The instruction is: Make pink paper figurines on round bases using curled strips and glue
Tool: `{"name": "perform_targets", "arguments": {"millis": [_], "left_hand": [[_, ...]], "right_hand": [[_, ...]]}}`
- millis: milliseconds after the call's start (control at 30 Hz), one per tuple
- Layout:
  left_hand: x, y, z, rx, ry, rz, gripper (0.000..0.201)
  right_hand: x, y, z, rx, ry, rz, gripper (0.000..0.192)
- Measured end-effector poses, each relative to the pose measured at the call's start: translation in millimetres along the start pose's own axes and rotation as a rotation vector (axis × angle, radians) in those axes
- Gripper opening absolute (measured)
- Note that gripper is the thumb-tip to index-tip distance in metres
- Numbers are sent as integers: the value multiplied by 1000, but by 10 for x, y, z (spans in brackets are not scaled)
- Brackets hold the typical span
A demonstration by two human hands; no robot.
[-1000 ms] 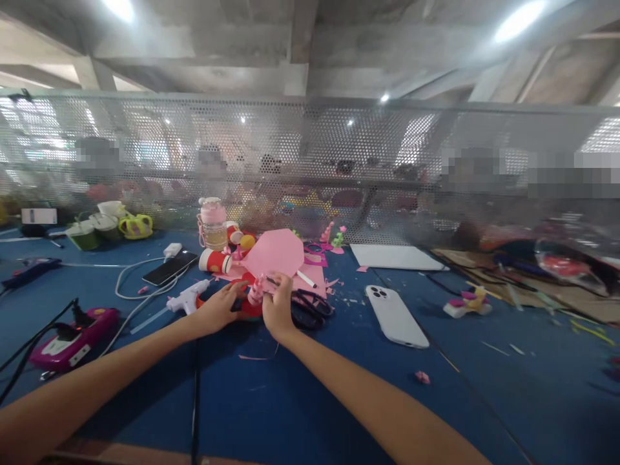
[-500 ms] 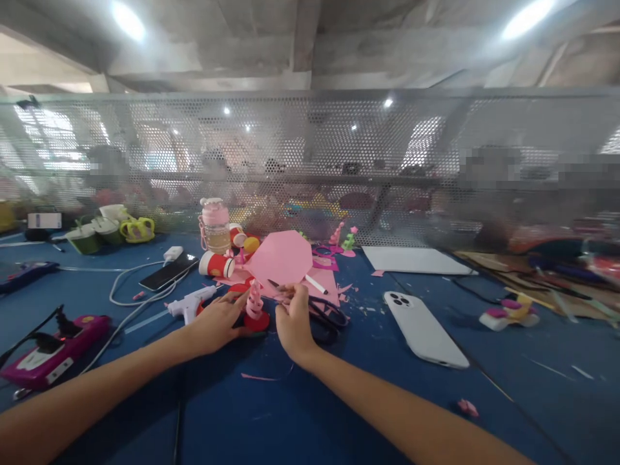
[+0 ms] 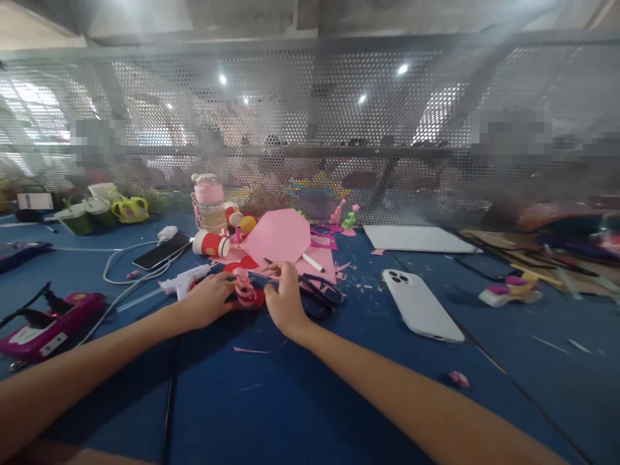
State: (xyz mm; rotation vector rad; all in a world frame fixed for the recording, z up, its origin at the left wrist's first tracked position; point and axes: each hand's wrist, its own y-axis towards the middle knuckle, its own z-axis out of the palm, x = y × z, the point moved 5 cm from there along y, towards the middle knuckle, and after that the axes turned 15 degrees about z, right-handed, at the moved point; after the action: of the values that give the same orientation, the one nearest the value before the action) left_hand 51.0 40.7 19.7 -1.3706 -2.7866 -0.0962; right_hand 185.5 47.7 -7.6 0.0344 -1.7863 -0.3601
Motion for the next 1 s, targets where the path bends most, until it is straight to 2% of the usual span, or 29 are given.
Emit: {"name": "perform_targets", "arguments": {"millis": [133,233,333,567,700,767,1000], "left_hand": [[-4,1,47,12,-32,55,28],[-3,-1,83,10,-29,92,34],[-16,3,110,38,-31,111,33],[-18,22,140,-3,-54,96,35],[-33,27,141,-11,-38,133,34],[-34,25,143,10,-31,137,35],[-36,21,149,19,-30,145,40]], "right_hand": [[96,38,-16,257,-131,-113,29],[160,28,-51,443,-199,-164,38],[224,-1,-66,532,-181,-201,46],[337,-5,-25,392,5,-118,43],[383,27,5,313,32,-117,17],[374,65,10,277,85,-109,10],[310,186,54,245,195,-33,11]]}}
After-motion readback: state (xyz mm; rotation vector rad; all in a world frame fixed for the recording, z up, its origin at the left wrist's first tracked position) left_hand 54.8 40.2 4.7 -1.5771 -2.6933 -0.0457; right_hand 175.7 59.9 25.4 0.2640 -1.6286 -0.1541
